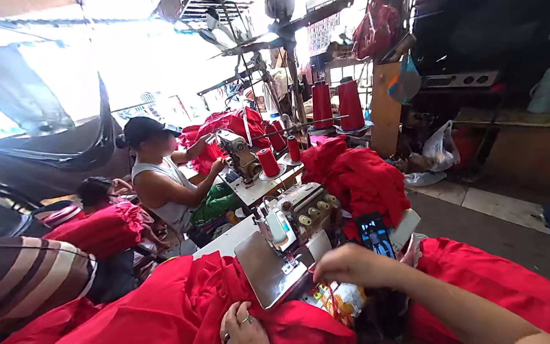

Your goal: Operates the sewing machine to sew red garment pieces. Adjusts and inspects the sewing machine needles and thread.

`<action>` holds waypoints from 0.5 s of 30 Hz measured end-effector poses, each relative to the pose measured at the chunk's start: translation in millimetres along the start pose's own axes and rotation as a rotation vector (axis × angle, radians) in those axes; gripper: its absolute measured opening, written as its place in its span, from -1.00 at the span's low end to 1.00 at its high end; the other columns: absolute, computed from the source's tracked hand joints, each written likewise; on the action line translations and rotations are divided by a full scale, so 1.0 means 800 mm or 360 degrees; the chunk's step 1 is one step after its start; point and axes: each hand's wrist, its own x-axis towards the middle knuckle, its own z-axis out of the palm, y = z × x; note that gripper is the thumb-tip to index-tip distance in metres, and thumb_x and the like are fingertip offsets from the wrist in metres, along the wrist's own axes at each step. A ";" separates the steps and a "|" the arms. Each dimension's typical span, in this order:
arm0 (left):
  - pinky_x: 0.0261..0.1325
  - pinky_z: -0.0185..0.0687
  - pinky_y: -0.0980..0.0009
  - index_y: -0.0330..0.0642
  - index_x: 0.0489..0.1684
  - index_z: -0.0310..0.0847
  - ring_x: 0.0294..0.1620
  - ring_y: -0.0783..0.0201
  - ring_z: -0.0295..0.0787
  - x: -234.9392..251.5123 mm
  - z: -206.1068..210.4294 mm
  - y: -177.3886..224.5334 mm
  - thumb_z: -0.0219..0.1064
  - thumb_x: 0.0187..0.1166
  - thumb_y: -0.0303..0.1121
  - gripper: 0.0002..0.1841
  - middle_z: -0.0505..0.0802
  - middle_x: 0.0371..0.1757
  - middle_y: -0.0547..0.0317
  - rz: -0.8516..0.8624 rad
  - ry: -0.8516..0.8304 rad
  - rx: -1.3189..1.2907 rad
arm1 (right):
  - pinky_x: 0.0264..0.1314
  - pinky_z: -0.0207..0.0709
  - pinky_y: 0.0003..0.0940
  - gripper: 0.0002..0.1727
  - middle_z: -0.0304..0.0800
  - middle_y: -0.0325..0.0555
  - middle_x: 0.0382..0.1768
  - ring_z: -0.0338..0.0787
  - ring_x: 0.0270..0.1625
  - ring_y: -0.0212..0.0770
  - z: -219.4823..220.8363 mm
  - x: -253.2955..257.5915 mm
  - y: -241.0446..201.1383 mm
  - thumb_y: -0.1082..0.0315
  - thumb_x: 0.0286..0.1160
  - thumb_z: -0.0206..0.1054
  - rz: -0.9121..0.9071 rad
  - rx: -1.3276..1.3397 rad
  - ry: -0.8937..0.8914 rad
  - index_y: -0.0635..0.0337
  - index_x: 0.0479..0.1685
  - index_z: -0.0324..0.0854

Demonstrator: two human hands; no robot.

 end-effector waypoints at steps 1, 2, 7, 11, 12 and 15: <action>0.40 0.50 -0.22 -0.38 -0.19 0.80 0.29 -0.42 0.70 0.000 0.000 -0.001 0.17 0.52 -0.63 -0.78 0.83 0.10 -0.34 -0.0003 -0.0012 0.0004 | 0.05 0.77 -0.23 -0.77 0.89 -0.03 -0.05 0.87 -0.14 -0.24 -0.017 0.008 -0.001 0.44 0.69 0.24 0.0026 0.0083 0.0159 0.24 0.04 0.83; 0.40 0.49 -0.23 -0.38 -0.18 0.80 0.30 -0.42 0.69 0.000 0.000 -0.001 0.17 0.52 -0.62 -0.78 0.83 0.11 -0.34 -0.0009 -0.0029 -0.0002 | -0.11 0.78 -0.33 -0.77 0.87 -0.02 -0.06 0.83 -0.26 -0.31 -0.032 0.017 -0.002 0.46 0.67 0.23 0.0050 0.0169 0.0326 0.27 0.04 0.81; 0.39 0.45 -0.27 -0.39 -0.14 0.78 0.31 -0.42 0.67 -0.001 -0.003 0.001 0.15 0.57 -0.58 -0.78 0.81 0.13 -0.35 -0.0012 -0.0054 -0.0031 | -0.36 0.73 -0.39 -0.71 0.87 -0.02 -0.15 0.77 -0.48 -0.34 -0.082 0.084 0.006 0.51 0.68 0.15 0.0463 0.0585 0.1030 0.32 0.21 0.71; 0.39 0.47 -0.24 -0.33 -0.13 0.78 0.33 -0.37 0.66 -0.001 0.000 0.002 0.11 0.59 -0.53 -0.75 0.80 0.14 -0.29 -0.0026 -0.0050 -0.0008 | -0.41 0.77 -0.33 -0.63 0.73 0.05 0.21 0.79 -0.48 -0.26 -0.104 0.146 0.034 0.46 0.77 0.15 0.0522 0.0810 0.1213 0.25 0.48 0.49; 0.40 0.47 -0.24 -0.32 -0.13 0.78 0.33 -0.36 0.66 -0.001 0.000 0.003 0.11 0.59 -0.53 -0.75 0.81 0.14 -0.28 -0.0030 -0.0044 0.0004 | -0.46 0.76 -0.34 -0.60 0.70 0.07 0.25 0.77 -0.51 -0.25 -0.108 0.160 0.038 0.44 0.78 0.14 0.0519 0.0882 0.1220 0.26 0.53 0.43; 0.39 0.44 -0.28 -0.29 -0.11 0.79 0.35 -0.34 0.65 0.001 -0.003 0.005 0.12 0.57 -0.54 -0.75 0.80 0.17 -0.25 -0.0070 -0.0085 0.0017 | -0.58 0.69 -0.38 -0.54 0.81 0.07 0.10 0.74 -0.61 -0.24 -0.116 0.194 0.041 0.33 0.82 0.13 0.0571 0.1114 0.1180 0.23 0.62 0.33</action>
